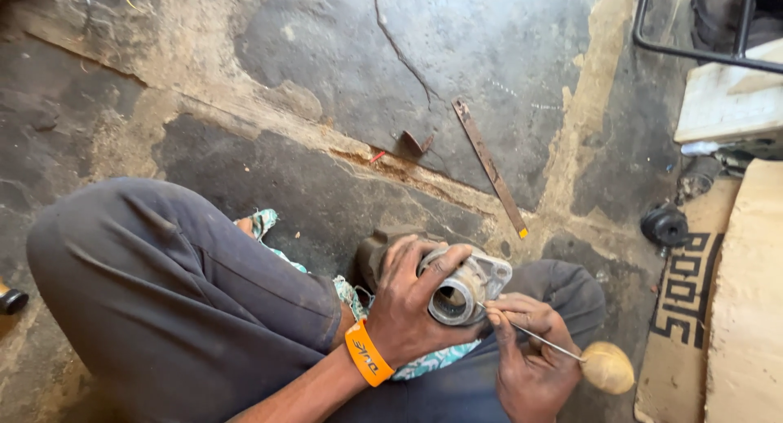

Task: The person sits on the floor and uses a wooden mallet and a metal punch to tap a cylindrical metal part. They repeatedly reposition the punch and strike it to adjust or remove a component within the part.

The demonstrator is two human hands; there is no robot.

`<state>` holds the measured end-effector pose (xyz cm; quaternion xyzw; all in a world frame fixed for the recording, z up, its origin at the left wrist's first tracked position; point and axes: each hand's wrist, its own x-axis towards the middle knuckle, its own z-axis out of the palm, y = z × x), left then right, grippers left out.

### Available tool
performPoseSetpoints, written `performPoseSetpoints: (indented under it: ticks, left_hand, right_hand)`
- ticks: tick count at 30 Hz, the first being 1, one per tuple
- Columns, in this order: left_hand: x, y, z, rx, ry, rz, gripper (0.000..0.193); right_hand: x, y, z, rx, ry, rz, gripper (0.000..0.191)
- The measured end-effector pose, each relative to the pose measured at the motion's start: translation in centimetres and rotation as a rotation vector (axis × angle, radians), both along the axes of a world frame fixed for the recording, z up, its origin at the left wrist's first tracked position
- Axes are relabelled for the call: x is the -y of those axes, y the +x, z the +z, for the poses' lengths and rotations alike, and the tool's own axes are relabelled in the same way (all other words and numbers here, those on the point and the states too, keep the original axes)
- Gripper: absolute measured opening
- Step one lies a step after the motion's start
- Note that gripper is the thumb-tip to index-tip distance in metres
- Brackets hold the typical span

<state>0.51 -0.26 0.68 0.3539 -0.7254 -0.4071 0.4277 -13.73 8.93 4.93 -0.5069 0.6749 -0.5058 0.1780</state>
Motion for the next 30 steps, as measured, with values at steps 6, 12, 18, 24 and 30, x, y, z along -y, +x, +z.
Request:
performPoseSetpoints:
  ticks: [6,12,18,24,30]
  left_hand:
    - [-0.1,0.0,-0.1,0.006,-0.004,-0.004,0.090]
    - [-0.1,-0.1,-0.1,0.006,-0.004,-0.001,0.089]
    - [-0.3,0.0,-0.2,0.019,0.002,0.008,0.088]
    - [-0.2,-0.1,-0.3,0.019,0.019,-0.010,0.092]
    - [-0.1,-0.1,-0.3,0.005,-0.017,-0.006,0.093]
  right_hand:
    - [-0.3,0.1,-0.7,0.131,-0.016,-0.088,0.013]
    - [-0.4,0.1,-0.5,0.038,0.040,-0.141,0.013]
    - [0.0,0.5,-0.8,0.056,-0.038,-0.132,0.014]
    - [-0.2,0.3,-0.7,-0.041,-0.004,-0.045,0.013]
    - [-0.1,0.5,-1.2,0.055,-0.067,-0.132,0.015]
